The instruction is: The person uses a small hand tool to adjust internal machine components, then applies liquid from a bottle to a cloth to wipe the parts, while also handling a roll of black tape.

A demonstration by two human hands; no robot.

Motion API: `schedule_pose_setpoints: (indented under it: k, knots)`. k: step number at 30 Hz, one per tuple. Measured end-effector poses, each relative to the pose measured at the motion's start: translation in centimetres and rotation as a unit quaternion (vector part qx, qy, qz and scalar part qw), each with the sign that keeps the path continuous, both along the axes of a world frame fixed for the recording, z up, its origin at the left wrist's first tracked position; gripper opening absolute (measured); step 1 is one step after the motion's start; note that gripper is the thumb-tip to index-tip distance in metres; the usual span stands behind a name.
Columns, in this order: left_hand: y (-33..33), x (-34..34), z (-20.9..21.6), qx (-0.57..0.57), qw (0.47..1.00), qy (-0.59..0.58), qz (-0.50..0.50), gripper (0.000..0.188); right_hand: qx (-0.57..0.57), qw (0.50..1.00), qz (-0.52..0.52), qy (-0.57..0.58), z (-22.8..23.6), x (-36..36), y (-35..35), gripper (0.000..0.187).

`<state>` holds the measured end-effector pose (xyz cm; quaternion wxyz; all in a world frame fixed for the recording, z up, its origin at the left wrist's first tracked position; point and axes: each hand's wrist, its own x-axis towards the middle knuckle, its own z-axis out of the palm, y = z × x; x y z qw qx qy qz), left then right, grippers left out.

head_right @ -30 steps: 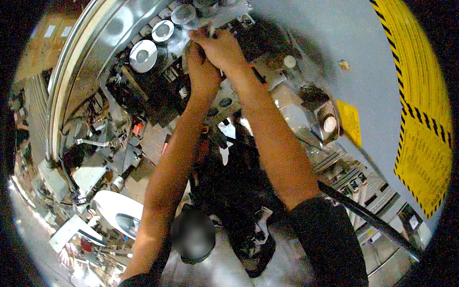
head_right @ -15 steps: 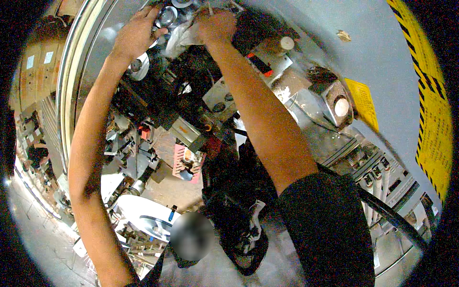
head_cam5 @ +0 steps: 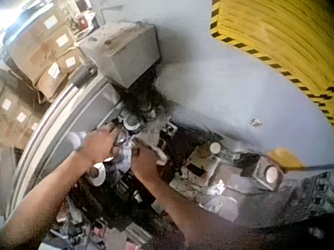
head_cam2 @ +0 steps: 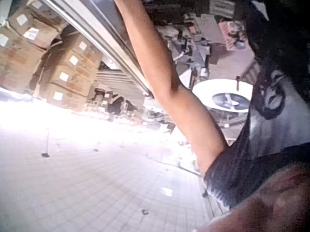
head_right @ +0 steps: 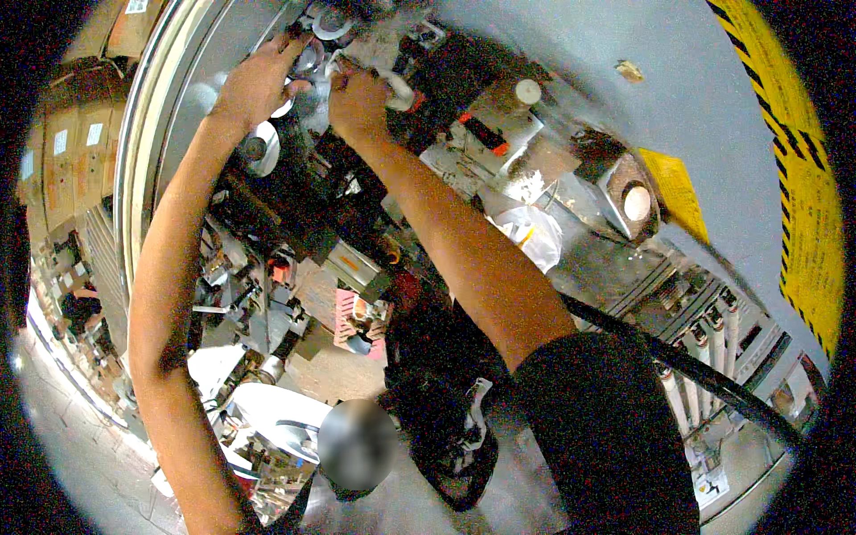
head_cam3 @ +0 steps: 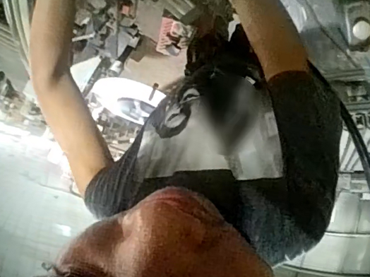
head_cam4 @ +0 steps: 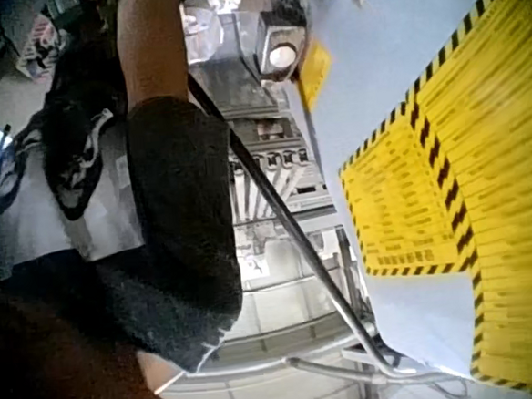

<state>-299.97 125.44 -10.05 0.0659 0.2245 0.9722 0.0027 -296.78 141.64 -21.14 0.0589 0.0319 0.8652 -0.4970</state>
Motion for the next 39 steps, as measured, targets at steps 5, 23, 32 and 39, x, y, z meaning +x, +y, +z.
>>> schedule_pose_setpoints:
  k: [5,23,32,39]
  knots:
    - [-0.3,0.6,-0.6,-0.053,0.998,0.026,-0.001,0.057,-0.143,0.987,0.001,0.075,0.7,1.7,-2.0,0.052]
    - [1.3,-1.2,-1.5,-0.187,0.975,0.047,0.115,0.086,-0.052,0.993,0.014,0.107,0.6,1.4,-2.4,0.033]
    - [0.9,-0.7,3.4,-0.097,0.993,-0.048,-0.039,0.060,-0.065,0.991,0.115,-0.014,-0.1,0.8,-1.1,0.043]
    - [3.9,0.7,1.9,-0.176,0.977,0.031,0.120,0.064,-0.008,0.988,0.084,0.126,-0.2,1.0,-0.7,0.040]
